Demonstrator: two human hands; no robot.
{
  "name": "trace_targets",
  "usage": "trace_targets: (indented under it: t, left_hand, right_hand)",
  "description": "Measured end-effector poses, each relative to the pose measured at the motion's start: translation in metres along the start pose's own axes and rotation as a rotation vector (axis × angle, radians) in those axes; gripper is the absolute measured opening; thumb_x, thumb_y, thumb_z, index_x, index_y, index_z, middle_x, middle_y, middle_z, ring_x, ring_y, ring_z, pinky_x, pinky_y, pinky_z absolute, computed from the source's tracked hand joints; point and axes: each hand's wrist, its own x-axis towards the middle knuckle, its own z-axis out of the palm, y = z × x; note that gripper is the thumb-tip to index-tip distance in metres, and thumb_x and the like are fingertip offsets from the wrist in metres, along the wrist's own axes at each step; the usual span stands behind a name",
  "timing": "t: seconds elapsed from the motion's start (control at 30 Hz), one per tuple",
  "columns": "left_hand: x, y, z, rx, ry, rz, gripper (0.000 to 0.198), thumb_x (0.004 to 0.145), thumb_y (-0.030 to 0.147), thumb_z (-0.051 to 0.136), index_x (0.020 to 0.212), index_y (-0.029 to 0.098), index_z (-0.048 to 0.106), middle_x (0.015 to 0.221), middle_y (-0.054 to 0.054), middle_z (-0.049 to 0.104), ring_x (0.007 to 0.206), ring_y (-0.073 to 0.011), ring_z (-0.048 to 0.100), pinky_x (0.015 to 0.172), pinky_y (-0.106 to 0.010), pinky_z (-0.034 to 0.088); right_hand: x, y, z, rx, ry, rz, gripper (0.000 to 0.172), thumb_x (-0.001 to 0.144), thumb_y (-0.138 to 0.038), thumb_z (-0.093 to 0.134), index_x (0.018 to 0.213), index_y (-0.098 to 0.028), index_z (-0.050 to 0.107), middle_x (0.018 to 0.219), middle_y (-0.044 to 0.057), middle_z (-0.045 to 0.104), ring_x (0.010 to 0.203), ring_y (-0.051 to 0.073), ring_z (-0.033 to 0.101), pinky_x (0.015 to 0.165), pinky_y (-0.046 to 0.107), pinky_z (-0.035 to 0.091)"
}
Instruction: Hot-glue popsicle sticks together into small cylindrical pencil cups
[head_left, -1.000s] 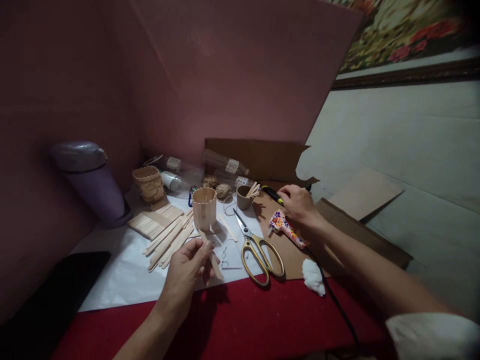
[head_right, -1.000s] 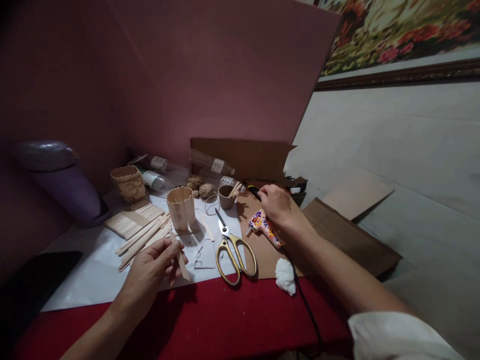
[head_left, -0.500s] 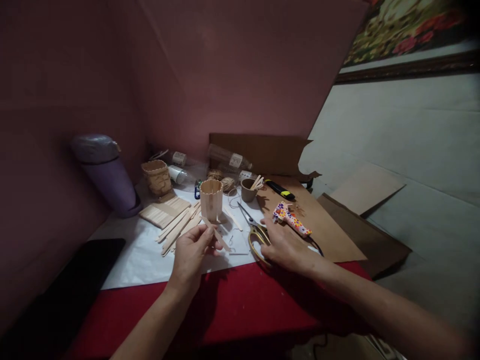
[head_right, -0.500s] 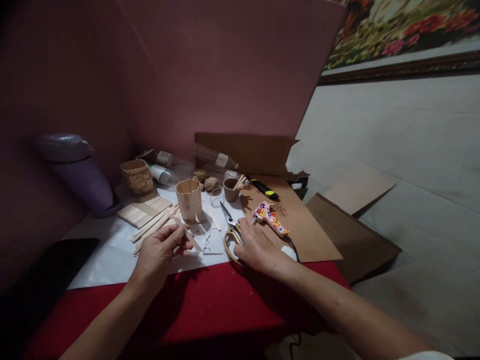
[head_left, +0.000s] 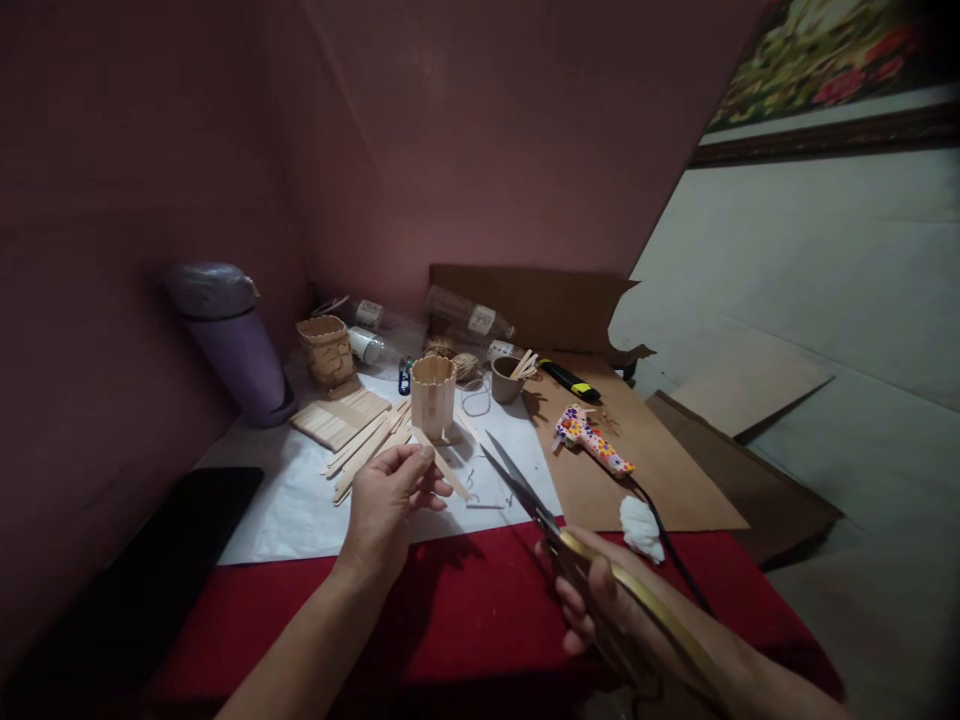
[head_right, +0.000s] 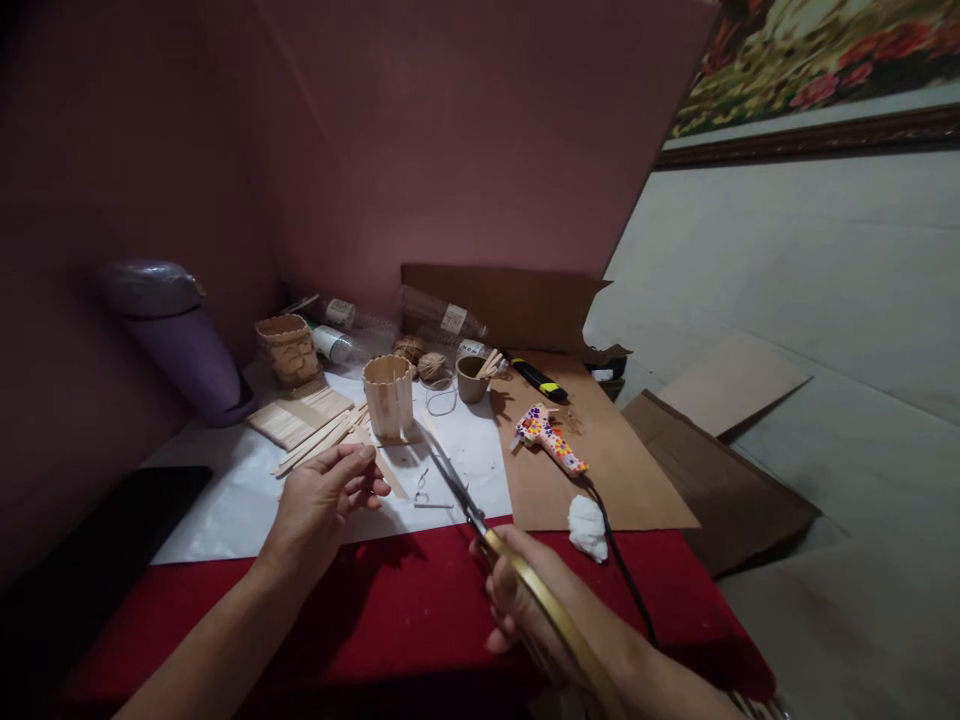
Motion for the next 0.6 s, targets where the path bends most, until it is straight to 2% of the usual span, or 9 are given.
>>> trace_targets:
  t: [0.07, 0.13, 0.2, 0.37, 0.6]
  left_hand:
    - [0.000, 0.002, 0.001, -0.017, 0.025, -0.005, 0.037, 0.051, 0.033, 0.085, 0.068, 0.011, 0.061, 0.054, -0.003, 0.064, 0.046, -0.0142, 0.062, 0.041, -0.021, 0.049]
    - [0.000, 0.005, 0.001, -0.040, 0.049, -0.005, 0.036, 0.049, 0.031, 0.085, 0.068, 0.011, 0.061, 0.052, -0.002, 0.063, 0.046, -0.0143, 0.062, 0.042, -0.021, 0.050]
    - [0.000, 0.009, 0.002, -0.067, 0.072, -0.001, 0.036, 0.048, 0.029, 0.085, 0.067, 0.011, 0.061, 0.051, -0.002, 0.063, 0.045, -0.0139, 0.061, 0.042, -0.020, 0.050]
    - [-0.003, 0.015, 0.002, -0.105, 0.088, 0.005, 0.034, 0.047, 0.027, 0.084, 0.066, 0.011, 0.061, 0.051, -0.001, 0.062, 0.045, -0.0135, 0.061, 0.041, -0.019, 0.049]
    - [-0.008, 0.016, 0.003, -0.099, 0.046, -0.011, 0.030, 0.050, 0.027, 0.081, 0.061, 0.013, 0.057, 0.047, -0.001, 0.060, 0.045, -0.0140, 0.061, 0.042, -0.020, 0.049]
  right_hand:
    - [-0.011, -0.006, 0.003, -0.074, -0.023, -0.016, 0.077, 0.061, -0.081, 0.068, 0.111, -0.023, 0.060, 0.082, 0.002, 0.056, 0.067, 0.015, 0.057, 0.064, 0.028, 0.054]
    - [-0.022, -0.016, 0.007, -0.147, -0.021, -0.063, 0.064, 0.066, -0.075, 0.070, 0.104, -0.025, 0.063, 0.085, 0.004, 0.058, 0.075, 0.018, 0.059, 0.069, 0.028, 0.053]
    - [-0.027, -0.024, 0.011, -0.202, -0.040, -0.107, 0.058, 0.071, -0.075, 0.066, 0.102, -0.027, 0.063, 0.085, 0.004, 0.057, 0.078, 0.019, 0.057, 0.071, 0.027, 0.051]
    - [-0.008, -0.015, 0.012, -0.301, -0.165, -0.143, 0.061, 0.074, -0.078, 0.060, 0.098, -0.023, 0.057, 0.075, -0.001, 0.049, 0.067, 0.013, 0.048, 0.063, 0.024, 0.044]
    - [0.017, 0.001, 0.021, -0.307, -0.166, -0.189, 0.062, 0.077, -0.076, 0.059, 0.106, -0.022, 0.054, 0.075, -0.003, 0.046, 0.064, 0.010, 0.042, 0.060, 0.021, 0.038]
